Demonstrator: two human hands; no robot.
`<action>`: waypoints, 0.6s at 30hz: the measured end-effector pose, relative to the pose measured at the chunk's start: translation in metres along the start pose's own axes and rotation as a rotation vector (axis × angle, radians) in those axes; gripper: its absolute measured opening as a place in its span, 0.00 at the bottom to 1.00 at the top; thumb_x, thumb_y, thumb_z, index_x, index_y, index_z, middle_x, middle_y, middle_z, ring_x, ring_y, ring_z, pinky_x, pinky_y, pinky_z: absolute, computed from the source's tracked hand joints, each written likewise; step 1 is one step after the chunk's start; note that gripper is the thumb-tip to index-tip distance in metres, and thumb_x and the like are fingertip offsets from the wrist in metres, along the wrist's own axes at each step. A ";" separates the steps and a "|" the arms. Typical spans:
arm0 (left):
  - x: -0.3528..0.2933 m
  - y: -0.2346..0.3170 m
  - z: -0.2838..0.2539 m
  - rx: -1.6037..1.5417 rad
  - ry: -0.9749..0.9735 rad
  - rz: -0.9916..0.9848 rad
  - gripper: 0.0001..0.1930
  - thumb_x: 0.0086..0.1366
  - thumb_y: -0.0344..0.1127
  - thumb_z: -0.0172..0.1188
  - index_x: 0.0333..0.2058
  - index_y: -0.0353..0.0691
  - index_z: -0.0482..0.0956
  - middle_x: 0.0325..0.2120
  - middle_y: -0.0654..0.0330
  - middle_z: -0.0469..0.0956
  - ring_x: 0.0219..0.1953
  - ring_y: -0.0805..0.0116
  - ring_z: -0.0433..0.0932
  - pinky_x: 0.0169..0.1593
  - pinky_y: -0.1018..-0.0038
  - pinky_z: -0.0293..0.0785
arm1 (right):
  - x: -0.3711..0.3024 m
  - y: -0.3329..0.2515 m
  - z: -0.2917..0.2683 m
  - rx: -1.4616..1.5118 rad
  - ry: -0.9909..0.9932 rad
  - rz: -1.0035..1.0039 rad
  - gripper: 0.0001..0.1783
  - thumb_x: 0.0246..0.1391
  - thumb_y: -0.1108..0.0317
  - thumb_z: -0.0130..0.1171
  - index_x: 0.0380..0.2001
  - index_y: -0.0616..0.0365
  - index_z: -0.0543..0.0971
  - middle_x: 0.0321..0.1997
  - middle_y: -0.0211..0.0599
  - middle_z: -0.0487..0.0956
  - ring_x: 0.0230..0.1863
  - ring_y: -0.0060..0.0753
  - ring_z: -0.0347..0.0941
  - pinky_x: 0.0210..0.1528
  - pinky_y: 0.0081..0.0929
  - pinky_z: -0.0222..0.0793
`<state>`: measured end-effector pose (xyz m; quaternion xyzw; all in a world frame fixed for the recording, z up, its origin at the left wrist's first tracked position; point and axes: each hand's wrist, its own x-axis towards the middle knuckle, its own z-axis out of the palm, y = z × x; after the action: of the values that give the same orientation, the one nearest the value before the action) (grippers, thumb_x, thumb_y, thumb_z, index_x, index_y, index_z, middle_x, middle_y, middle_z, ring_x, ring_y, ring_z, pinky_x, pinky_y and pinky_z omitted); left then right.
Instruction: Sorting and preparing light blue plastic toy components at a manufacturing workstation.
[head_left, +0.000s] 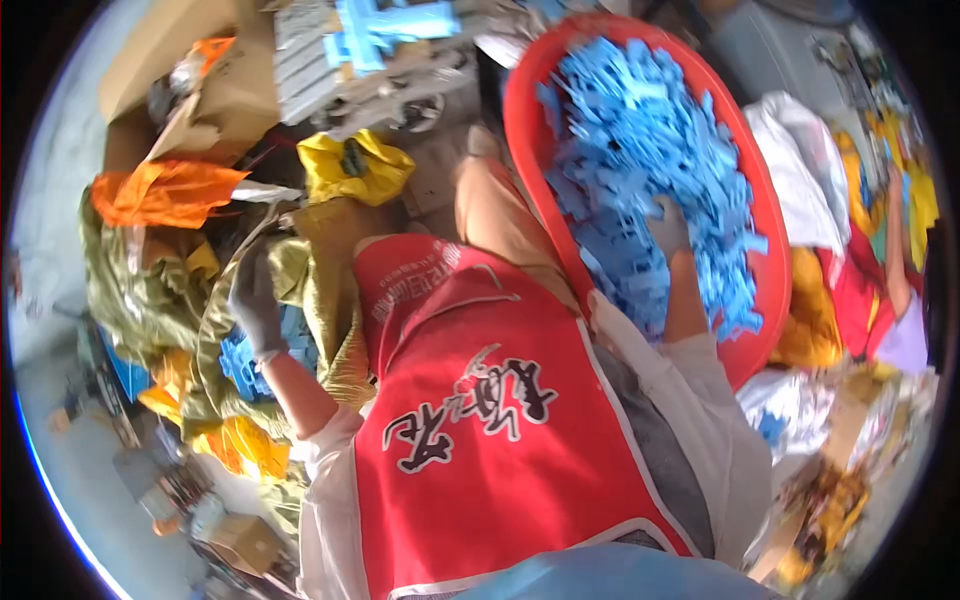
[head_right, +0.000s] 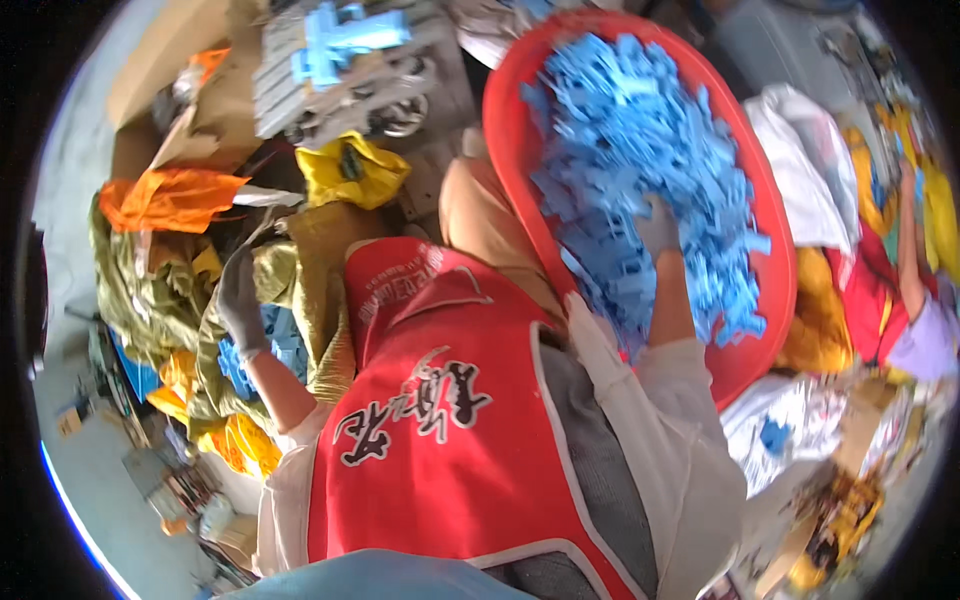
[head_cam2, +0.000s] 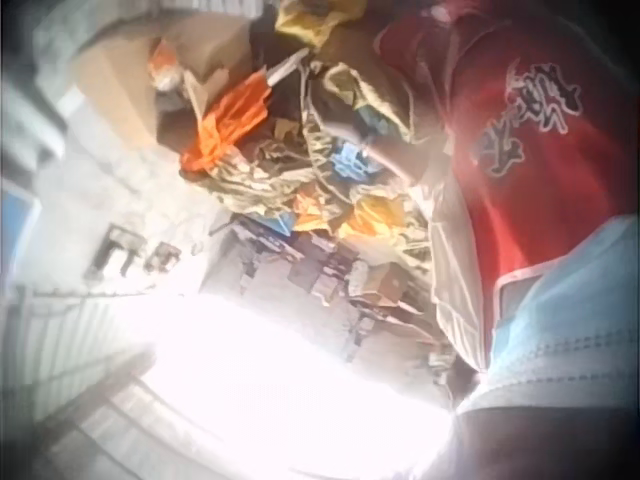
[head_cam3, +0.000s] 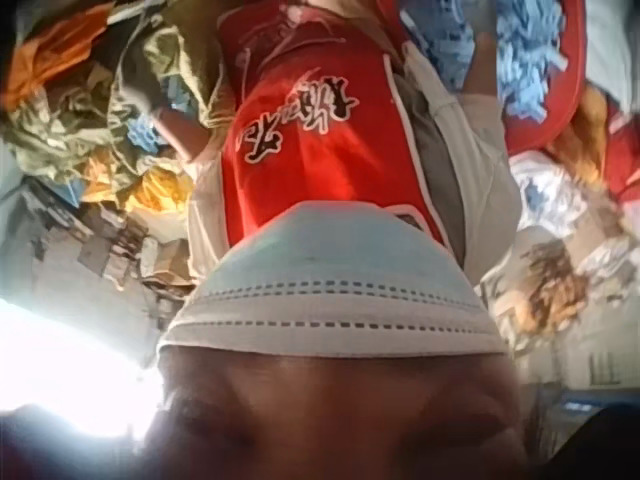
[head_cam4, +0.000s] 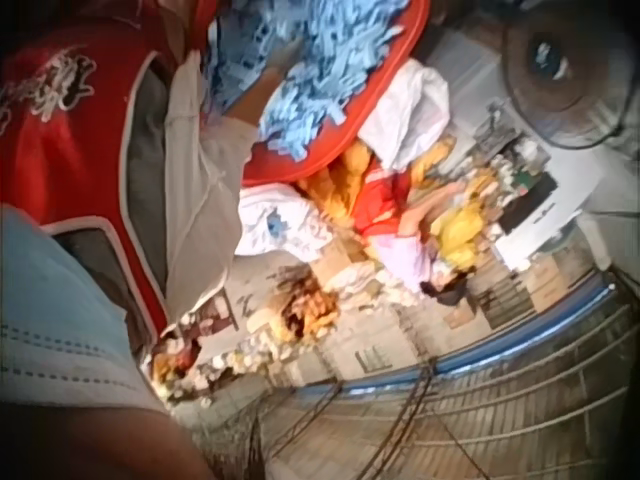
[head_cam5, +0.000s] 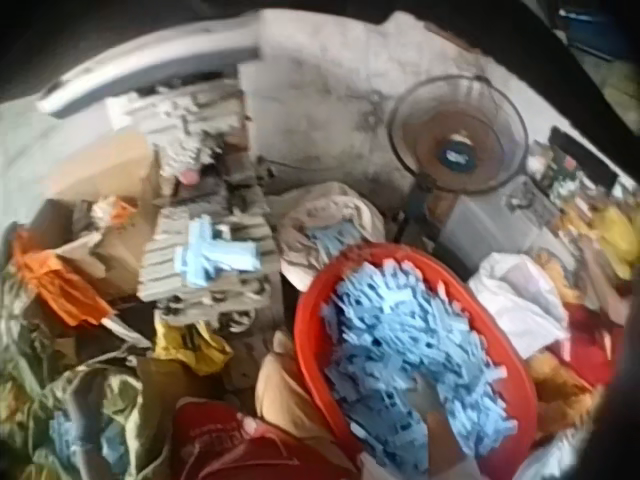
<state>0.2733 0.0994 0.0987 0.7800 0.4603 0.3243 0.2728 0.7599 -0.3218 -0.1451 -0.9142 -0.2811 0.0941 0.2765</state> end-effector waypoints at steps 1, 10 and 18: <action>0.009 0.013 0.010 0.031 0.013 0.056 0.12 0.64 0.29 0.54 0.43 0.33 0.79 0.40 0.57 0.81 0.41 0.72 0.78 0.47 0.77 0.72 | -0.003 -0.009 -0.004 -0.070 -0.002 0.024 0.29 0.40 0.63 0.62 0.50 0.54 0.72 0.51 0.50 0.73 0.53 0.53 0.69 0.54 0.39 0.65; 0.067 0.087 0.036 -0.002 -0.003 0.313 0.10 0.59 0.29 0.58 0.40 0.37 0.80 0.34 0.56 0.81 0.35 0.68 0.80 0.40 0.75 0.75 | 0.003 -0.021 -0.017 0.044 -0.055 0.094 0.28 0.49 0.57 0.59 0.54 0.52 0.71 0.51 0.50 0.73 0.54 0.52 0.69 0.53 0.40 0.65; 0.117 0.119 0.067 -0.021 -0.098 0.390 0.15 0.59 0.37 0.60 0.45 0.40 0.78 0.41 0.51 0.78 0.38 0.59 0.80 0.43 0.71 0.75 | -0.016 -0.075 -0.012 1.548 -0.215 0.386 0.21 0.62 0.57 0.49 0.55 0.55 0.67 0.51 0.40 0.73 0.45 0.34 0.70 0.43 0.26 0.70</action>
<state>0.4318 0.1450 0.1718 0.8663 0.2834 0.3376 0.2349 0.7160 -0.2848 -0.0936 -0.4816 0.0015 0.3959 0.7819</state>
